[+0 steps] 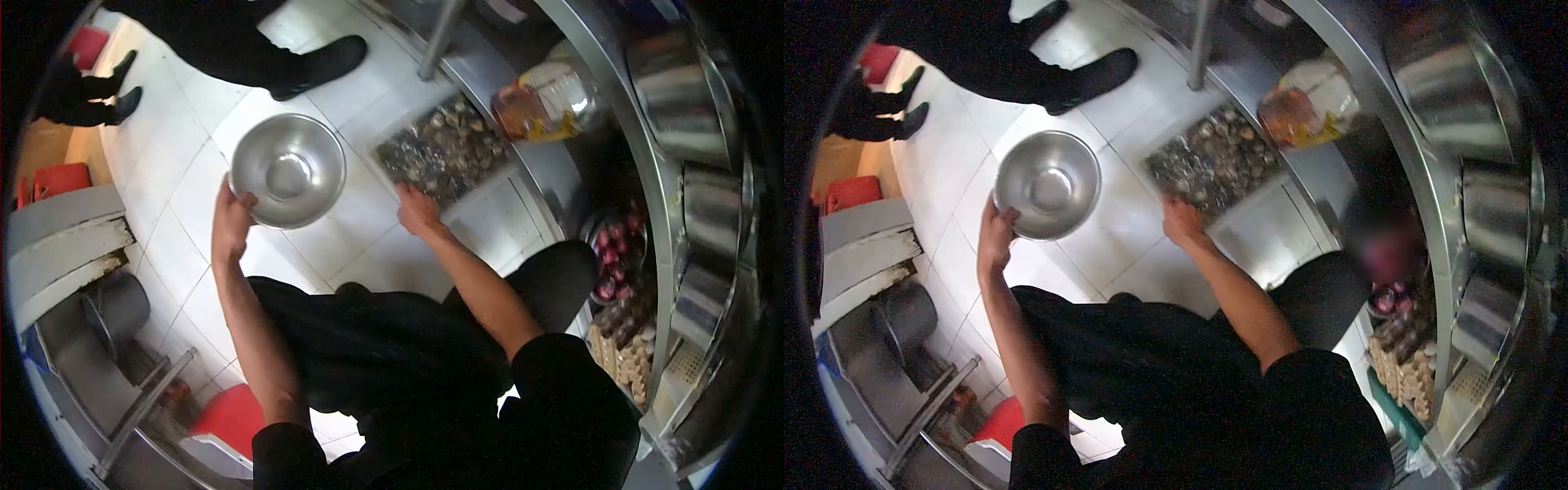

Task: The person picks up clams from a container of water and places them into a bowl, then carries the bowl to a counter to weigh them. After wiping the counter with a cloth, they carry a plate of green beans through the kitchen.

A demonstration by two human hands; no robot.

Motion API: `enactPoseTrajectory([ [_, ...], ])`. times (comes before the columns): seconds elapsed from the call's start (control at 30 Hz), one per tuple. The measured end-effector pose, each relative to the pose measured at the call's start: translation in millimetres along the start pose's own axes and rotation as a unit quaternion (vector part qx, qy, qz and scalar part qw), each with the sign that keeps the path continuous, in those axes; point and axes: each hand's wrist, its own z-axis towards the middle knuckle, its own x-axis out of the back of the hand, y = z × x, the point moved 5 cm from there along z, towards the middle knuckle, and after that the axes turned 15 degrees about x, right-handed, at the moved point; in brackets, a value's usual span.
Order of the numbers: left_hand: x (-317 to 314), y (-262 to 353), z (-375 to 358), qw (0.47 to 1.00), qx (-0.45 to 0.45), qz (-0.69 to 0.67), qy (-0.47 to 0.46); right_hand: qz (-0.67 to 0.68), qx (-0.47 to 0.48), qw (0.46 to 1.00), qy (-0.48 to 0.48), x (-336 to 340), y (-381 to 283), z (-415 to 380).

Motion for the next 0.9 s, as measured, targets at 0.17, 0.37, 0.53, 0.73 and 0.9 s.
enactPoseTrajectory([
  [0.17, 12.7, -51.0, 23.8, 0.986, -0.089, 0.128, -0.049, 0.001, -0.031, 0.985, 0.169, 91.4, 84.2, 26.9],
  [0.37, -38.5, -14.8, 7.3, 0.988, -0.019, 0.135, -0.07, -0.084, -0.168, 0.98, -0.07, 97.0, 37.1, 43.2],
  [0.53, -42.1, -17.6, 27.0, 0.98, -0.051, 0.178, -0.07, -0.19, -0.094, 0.955, -0.207, 54.5, 47.1, 64.1],
  [0.73, -64.4, -12.7, 19.2, 0.981, -0.047, 0.166, -0.086, -0.164, -0.064, 0.965, -0.196, 49.2, 26.7, 62.6],
  [0.9, -81.1, -8.8, 14.3, 0.966, -0.035, 0.233, -0.11, -0.211, 0.048, 0.953, -0.213, 33.7, 34.7, 30.5],
])
